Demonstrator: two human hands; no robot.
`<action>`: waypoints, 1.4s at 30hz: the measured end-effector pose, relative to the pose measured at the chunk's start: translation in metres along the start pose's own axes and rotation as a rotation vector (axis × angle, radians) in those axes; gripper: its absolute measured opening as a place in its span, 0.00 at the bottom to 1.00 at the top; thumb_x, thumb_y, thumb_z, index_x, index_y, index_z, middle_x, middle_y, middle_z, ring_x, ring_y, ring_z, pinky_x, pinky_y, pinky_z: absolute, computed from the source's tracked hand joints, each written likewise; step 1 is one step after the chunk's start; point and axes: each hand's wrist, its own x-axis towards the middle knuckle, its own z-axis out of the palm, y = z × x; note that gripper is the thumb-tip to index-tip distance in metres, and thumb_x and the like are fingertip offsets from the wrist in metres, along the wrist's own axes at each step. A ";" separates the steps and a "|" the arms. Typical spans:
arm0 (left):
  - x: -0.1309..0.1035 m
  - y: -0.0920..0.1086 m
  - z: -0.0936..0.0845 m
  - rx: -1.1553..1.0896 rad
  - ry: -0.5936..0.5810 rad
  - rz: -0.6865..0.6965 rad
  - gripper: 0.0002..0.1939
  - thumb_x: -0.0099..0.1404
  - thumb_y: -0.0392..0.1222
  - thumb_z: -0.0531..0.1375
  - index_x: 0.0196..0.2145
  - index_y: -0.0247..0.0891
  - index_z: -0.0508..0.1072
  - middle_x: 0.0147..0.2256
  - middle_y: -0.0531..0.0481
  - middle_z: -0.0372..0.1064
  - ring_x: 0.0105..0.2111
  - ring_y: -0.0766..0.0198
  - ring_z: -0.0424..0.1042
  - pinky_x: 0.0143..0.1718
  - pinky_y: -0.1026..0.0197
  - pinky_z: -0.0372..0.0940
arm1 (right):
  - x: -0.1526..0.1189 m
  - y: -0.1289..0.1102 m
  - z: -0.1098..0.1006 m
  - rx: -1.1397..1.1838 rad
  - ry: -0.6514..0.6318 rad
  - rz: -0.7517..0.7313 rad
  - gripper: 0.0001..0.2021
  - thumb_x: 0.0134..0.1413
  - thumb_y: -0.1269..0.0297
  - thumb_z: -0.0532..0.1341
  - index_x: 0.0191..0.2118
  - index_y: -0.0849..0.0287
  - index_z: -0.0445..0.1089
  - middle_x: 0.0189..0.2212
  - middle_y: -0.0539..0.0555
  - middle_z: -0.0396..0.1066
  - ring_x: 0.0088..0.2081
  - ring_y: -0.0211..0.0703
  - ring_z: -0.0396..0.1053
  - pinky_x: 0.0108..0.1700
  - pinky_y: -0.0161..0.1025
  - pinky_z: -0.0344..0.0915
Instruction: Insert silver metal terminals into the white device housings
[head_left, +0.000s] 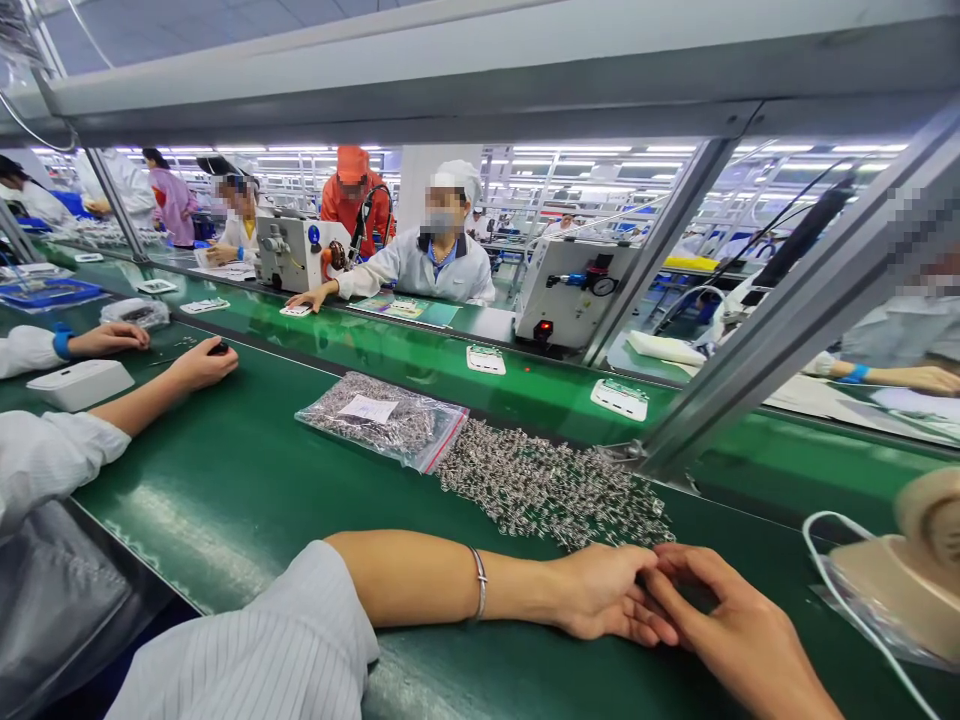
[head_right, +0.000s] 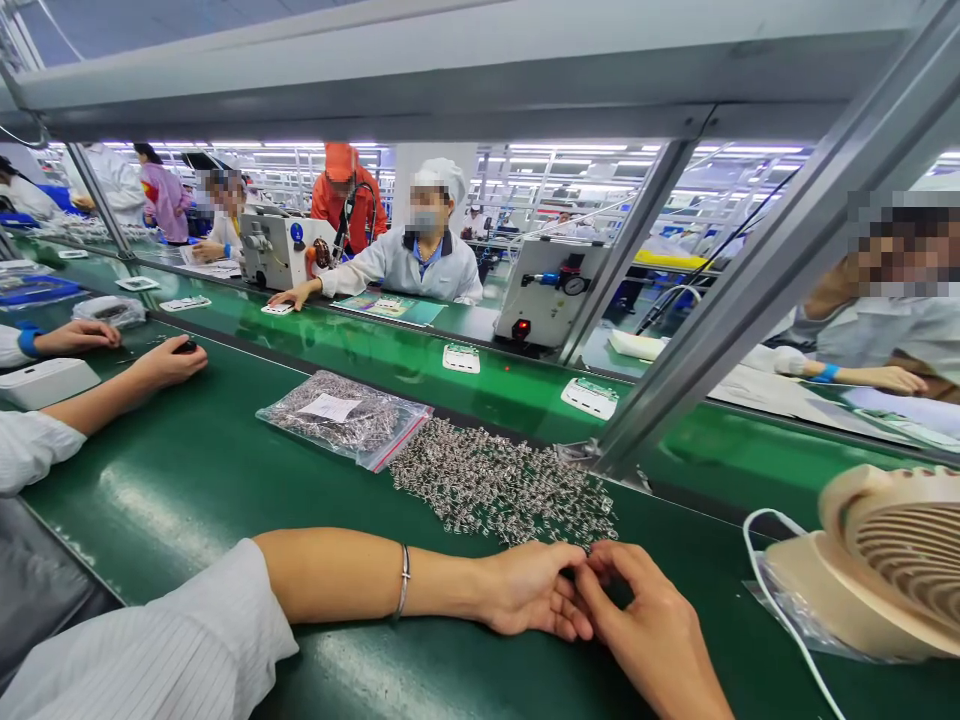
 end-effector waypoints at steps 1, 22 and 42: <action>-0.001 0.000 0.000 0.003 0.000 -0.001 0.18 0.67 0.38 0.40 0.22 0.36 0.61 0.14 0.51 0.58 0.17 0.70 0.58 0.28 0.68 0.54 | 0.000 0.000 0.000 -0.002 0.002 -0.011 0.14 0.39 0.48 0.54 0.19 0.53 0.67 0.27 0.56 0.73 0.26 0.47 0.71 0.30 0.43 0.69; -0.005 0.004 0.002 -0.001 0.018 -0.030 0.17 0.66 0.35 0.40 0.22 0.35 0.60 0.13 0.51 0.59 0.17 0.71 0.58 0.28 0.69 0.55 | 0.001 0.005 -0.004 -0.111 -0.028 -0.005 0.13 0.40 0.51 0.52 0.18 0.54 0.64 0.32 0.57 0.74 0.25 0.45 0.70 0.27 0.41 0.67; 0.001 0.000 0.000 -0.003 -0.016 0.013 0.18 0.65 0.34 0.41 0.21 0.34 0.62 0.16 0.50 0.61 0.19 0.71 0.59 0.30 0.67 0.55 | 0.005 0.002 -0.008 0.258 -0.102 0.209 0.17 0.31 0.46 0.61 0.17 0.57 0.69 0.36 0.61 0.75 0.36 0.52 0.72 0.32 0.39 0.69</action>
